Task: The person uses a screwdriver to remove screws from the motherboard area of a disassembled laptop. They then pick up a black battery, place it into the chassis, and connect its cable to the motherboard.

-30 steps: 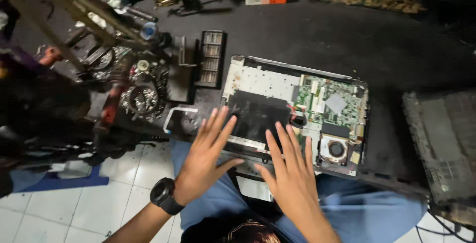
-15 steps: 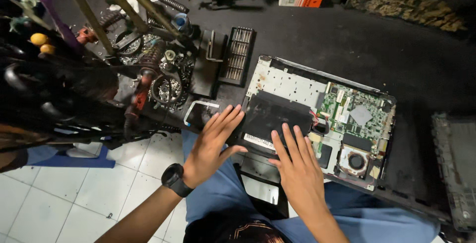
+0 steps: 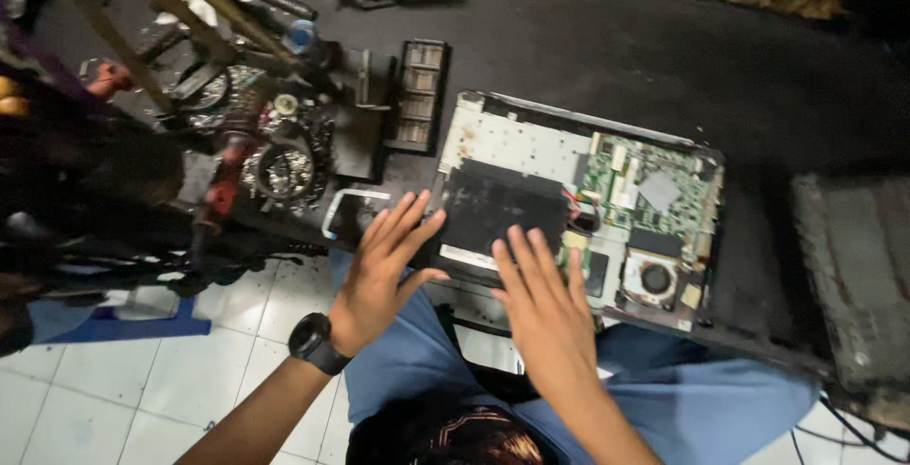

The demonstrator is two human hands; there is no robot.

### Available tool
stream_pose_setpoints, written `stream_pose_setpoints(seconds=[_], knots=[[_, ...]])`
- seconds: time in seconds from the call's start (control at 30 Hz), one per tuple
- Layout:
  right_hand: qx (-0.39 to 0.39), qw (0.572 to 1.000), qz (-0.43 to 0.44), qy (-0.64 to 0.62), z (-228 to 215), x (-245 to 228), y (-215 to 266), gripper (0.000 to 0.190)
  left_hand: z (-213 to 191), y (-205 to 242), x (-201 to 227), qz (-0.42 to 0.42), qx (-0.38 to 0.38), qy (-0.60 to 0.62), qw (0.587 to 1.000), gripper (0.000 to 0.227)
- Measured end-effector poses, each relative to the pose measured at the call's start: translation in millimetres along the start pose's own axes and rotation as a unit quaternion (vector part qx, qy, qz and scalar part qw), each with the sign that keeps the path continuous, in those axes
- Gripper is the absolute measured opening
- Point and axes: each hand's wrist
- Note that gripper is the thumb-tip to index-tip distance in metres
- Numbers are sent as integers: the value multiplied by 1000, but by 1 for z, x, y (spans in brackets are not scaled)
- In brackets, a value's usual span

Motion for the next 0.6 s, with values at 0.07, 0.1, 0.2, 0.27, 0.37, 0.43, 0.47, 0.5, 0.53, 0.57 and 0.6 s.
stream_pose_setpoints(seconds=[0.07, 0.1, 0.2, 0.27, 0.37, 0.43, 0.47, 0.5, 0.53, 0.57, 0.6], knots=[[-4, 999, -10, -41, -21, -9, 15, 58, 0, 1, 4, -3, -1, 13, 1000, 68], [-6, 996, -28, -84, -30, -13, 20, 53, -1, 0, 4, -10, 1, 22, 1000, 67], [53, 978, 22, -203, -39, -15, 61, 35, -15, -6, 19, -17, -12, 55, 998, 76], [112, 966, 67, -222, -38, -5, 77, 24, -22, -18, 36, -29, -11, 61, 998, 73], [189, 944, 155, -221, -41, 17, 94, 15, -24, -38, 52, -17, -13, 64, 998, 68], [199, 937, 203, -201, -46, 36, 106, 13, -18, -48, 61, 5, -20, 71, 997, 66], [210, 937, 210, -182, -48, 46, 110, 14, -15, -52, 64, 15, -51, 66, 996, 66], [220, 937, 217, -162, -50, 57, 114, 16, -12, -57, 67, 25, -83, 62, 994, 67], [224, 936, 221, -157, -54, 64, 114, 16, -5, -56, 64, 32, -84, 64, 994, 67], [227, 936, 234, -135, -58, 72, 113, 17, 2, -55, 60, 42, -101, -1, 994, 69], [228, 936, 244, -115, -62, 79, 111, 17, 8, -53, 57, 49, -115, -68, 990, 72]])
Point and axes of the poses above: each hand's wrist, its own y-axis away from the middle knuckle, its own z-axis out of the palm, x = y × z, and after that the axes turned 3 degrees about z, right-handed
